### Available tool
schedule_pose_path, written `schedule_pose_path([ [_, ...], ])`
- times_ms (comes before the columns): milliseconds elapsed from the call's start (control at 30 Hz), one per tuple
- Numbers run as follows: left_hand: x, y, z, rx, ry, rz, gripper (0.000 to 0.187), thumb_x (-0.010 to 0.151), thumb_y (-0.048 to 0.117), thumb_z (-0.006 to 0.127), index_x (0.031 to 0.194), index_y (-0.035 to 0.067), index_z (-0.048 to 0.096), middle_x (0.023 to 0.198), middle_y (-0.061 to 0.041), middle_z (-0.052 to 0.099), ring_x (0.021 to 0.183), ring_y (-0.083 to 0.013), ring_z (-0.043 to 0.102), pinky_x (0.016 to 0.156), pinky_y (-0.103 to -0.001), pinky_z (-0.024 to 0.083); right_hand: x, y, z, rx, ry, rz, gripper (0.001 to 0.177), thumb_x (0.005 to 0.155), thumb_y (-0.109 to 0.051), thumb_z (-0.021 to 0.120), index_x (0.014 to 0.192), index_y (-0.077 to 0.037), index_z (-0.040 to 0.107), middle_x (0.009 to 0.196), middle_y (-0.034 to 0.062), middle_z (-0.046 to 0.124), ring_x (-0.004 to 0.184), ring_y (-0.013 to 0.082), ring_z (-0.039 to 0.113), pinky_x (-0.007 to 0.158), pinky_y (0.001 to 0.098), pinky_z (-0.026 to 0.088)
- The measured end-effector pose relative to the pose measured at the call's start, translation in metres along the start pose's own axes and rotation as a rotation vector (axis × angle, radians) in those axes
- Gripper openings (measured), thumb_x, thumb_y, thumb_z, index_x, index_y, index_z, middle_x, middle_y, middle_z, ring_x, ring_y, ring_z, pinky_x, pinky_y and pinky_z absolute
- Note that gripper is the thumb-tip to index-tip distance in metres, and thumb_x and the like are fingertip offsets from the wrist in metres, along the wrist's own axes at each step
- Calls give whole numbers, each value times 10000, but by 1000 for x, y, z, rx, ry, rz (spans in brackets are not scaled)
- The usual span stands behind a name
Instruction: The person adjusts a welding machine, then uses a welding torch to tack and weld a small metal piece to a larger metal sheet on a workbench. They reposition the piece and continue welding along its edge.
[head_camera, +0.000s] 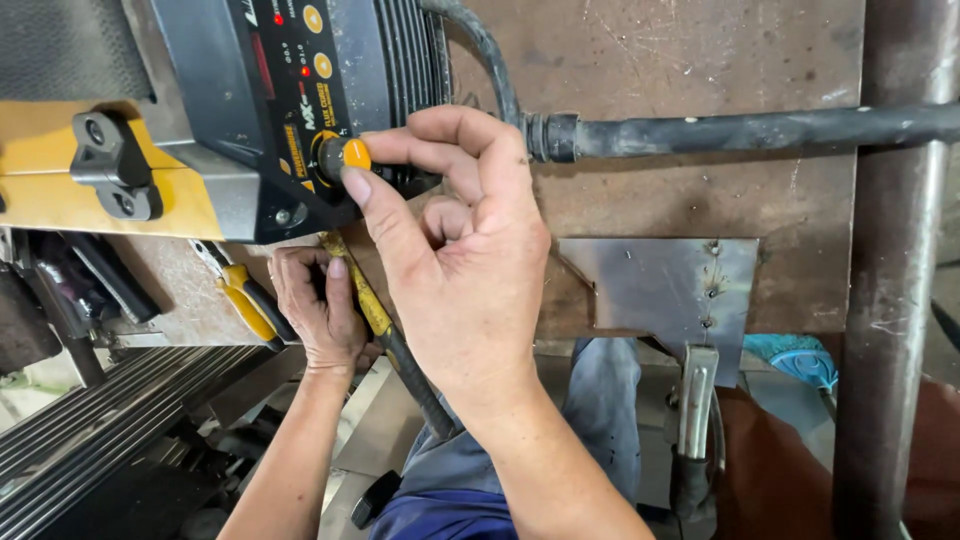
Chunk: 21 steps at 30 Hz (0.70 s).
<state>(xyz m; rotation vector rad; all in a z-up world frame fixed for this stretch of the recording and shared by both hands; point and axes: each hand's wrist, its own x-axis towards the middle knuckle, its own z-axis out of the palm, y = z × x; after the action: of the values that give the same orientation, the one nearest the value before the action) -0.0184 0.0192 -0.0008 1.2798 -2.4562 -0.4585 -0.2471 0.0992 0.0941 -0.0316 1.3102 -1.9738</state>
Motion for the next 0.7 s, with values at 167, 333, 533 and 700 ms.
schedule_pose_path([
  [167, 0, 1, 0, -6, 6, -10, 303, 1064, 308, 588, 1011, 14, 538, 1013, -149, 525, 1020, -340, 512, 938, -443, 421, 1, -3, 0, -57, 4, 1, 354, 1002, 37, 737, 1274, 11, 513, 1180, 88, 762, 655, -38, 407, 568, 126, 369],
  [333, 0, 0, 1, 2, 9, -19, 308, 1070, 313, 593, 1006, 15, 547, 1009, -148, 528, 1023, -339, 518, 949, -445, 426, 3, -4, -1, -27, -10, 10, 339, 1011, 38, 727, 1270, 7, 510, 1206, 96, 758, 667, -43, 435, 575, 130, 394],
  [533, 0, 0, 2, 2, 11, -12, 305, 1070, 311, 591, 1009, 16, 549, 1013, -146, 532, 1020, -337, 523, 944, -439, 427, 3, -2, -3, 13, -30, 17, 334, 1015, 42, 721, 1272, 10, 509, 1234, 111, 753, 684, -36, 445, 597, 135, 402],
  [700, -1, -1, 2, 23, 12, -16, 304, 1072, 306, 592, 1007, 13, 543, 1013, -147, 522, 1017, -336, 517, 938, -438, 426, 3, 0, -5, 6, -45, 14, 336, 1018, 40, 725, 1278, 14, 513, 1199, 118, 753, 702, -29, 471, 620, 134, 431],
])
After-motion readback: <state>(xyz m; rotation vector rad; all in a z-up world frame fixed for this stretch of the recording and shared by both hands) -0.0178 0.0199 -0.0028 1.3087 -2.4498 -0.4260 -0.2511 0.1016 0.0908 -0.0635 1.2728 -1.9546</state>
